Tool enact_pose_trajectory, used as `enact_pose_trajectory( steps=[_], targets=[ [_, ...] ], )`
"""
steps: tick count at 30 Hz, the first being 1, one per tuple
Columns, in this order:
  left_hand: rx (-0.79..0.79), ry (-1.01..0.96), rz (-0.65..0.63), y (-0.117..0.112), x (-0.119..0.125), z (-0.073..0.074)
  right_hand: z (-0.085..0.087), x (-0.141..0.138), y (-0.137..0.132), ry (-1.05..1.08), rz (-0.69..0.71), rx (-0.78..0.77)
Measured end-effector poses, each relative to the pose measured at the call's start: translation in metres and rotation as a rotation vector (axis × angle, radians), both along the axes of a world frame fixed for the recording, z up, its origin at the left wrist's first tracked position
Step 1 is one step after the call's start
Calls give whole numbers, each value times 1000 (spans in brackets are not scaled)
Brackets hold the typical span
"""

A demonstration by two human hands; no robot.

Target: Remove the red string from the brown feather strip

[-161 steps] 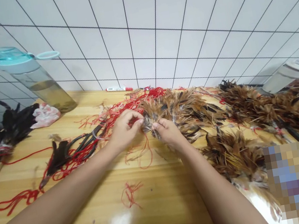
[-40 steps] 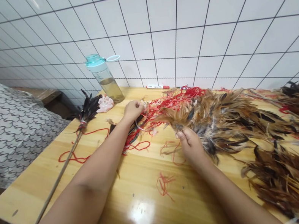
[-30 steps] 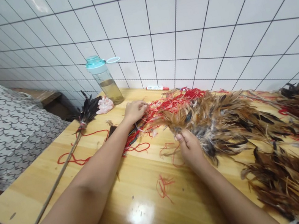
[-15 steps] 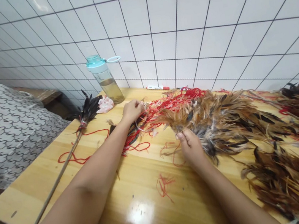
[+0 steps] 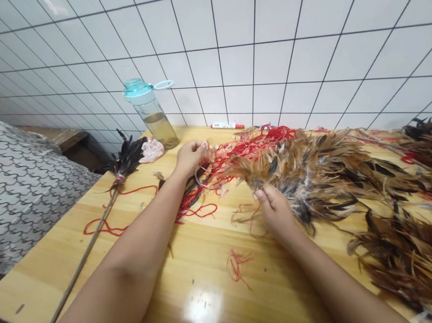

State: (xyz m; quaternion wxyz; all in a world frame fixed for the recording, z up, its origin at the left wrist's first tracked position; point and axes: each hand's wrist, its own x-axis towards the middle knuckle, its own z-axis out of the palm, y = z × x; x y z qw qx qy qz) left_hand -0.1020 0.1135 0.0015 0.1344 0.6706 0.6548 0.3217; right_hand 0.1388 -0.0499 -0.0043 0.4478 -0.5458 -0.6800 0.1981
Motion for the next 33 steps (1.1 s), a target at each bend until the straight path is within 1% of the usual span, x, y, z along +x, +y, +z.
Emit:
enact_pose_trajectory(
  steps=[2, 4, 7, 11, 13, 16, 18, 21, 23, 26, 28, 30, 33],
  targets=[
    [38, -97, 1, 1, -1, 1, 0, 1, 0, 20, -3, -21],
    [80, -234, -13, 2, 0, 3, -1, 1, 0, 38, -6, -38],
    [144, -413, -70, 1, 3, 6, -2, 1, 0, 57, -13, -46],
    [188, -565, -145, 0, 7, 7, 0, 0, 0, 78, -6, -55],
    [198, -586, -197, 0, 8, 6, 1, 0, 0, 87, 5, -60],
    [204, -503, -248, -1, 8, 6, 2, 0, 0, 96, 10, -59],
    [201, -403, -226, -2, 7, 8, 1, 0, 0, 103, 10, -58],
    [181, -272, -162, -2, 3, 10, 2, 1, 0, 118, 8, -71],
    [150, -224, -113, -1, -1, 13, 2, 1, 0, 133, 7, -87],
    [136, -179, 5, 0, -12, 17, -1, 2, 2, 153, 5, -97],
    [120, -109, 69, -1, -19, 23, -6, 4, 4, 173, -2, -94],
    [30, 54, 62, -2, -27, 31, -11, 6, 6, 215, -6, -106],
    [-220, 420, -60, -7, -35, 48, -18, 8, 9, 275, -10, -147]
  ],
)
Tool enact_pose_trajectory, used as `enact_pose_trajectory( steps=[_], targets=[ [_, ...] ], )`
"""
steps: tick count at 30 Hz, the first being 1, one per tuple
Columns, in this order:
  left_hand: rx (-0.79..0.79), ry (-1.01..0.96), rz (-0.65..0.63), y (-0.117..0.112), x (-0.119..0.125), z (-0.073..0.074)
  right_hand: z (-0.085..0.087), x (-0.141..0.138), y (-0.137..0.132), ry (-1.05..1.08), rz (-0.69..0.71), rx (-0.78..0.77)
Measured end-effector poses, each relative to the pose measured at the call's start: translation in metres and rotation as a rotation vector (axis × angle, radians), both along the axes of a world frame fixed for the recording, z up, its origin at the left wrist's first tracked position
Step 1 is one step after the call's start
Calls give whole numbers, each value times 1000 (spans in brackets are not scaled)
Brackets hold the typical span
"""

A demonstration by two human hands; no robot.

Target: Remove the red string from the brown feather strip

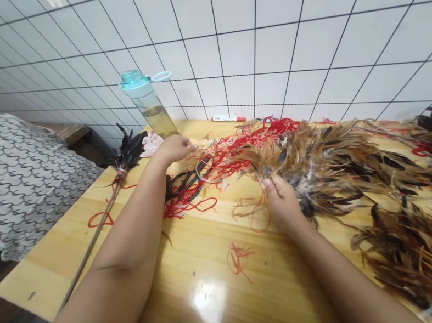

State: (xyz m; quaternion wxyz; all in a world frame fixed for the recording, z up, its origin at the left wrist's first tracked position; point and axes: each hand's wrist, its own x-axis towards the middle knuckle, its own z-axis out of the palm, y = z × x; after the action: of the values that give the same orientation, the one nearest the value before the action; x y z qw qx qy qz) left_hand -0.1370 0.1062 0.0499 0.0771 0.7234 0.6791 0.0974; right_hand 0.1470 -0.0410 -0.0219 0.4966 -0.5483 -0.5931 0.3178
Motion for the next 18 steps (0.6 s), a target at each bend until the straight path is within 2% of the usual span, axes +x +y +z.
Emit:
enact_pose_trajectory(
  steps=[2, 5, 9, 14, 16, 18],
  targets=[
    [-161, 185, -68, -5, -2, 12, -1, 0, 0, 3, -3, -15],
    [-306, 276, -154, -12, 2, 23, 2, -1, -2, -29, -8, -5],
    [-387, 298, -222, -19, 15, 23, 6, -3, -4, -52, -7, 5],
    [-332, 244, -217, -18, 17, 16, 7, -4, -4, -83, -7, 20],
    [-221, 153, -211, -17, 10, 17, 9, -4, -4, -101, -11, 34],
    [-64, -27, -194, -17, 3, 21, 10, -4, -4, -105, -9, 41]
  ],
)
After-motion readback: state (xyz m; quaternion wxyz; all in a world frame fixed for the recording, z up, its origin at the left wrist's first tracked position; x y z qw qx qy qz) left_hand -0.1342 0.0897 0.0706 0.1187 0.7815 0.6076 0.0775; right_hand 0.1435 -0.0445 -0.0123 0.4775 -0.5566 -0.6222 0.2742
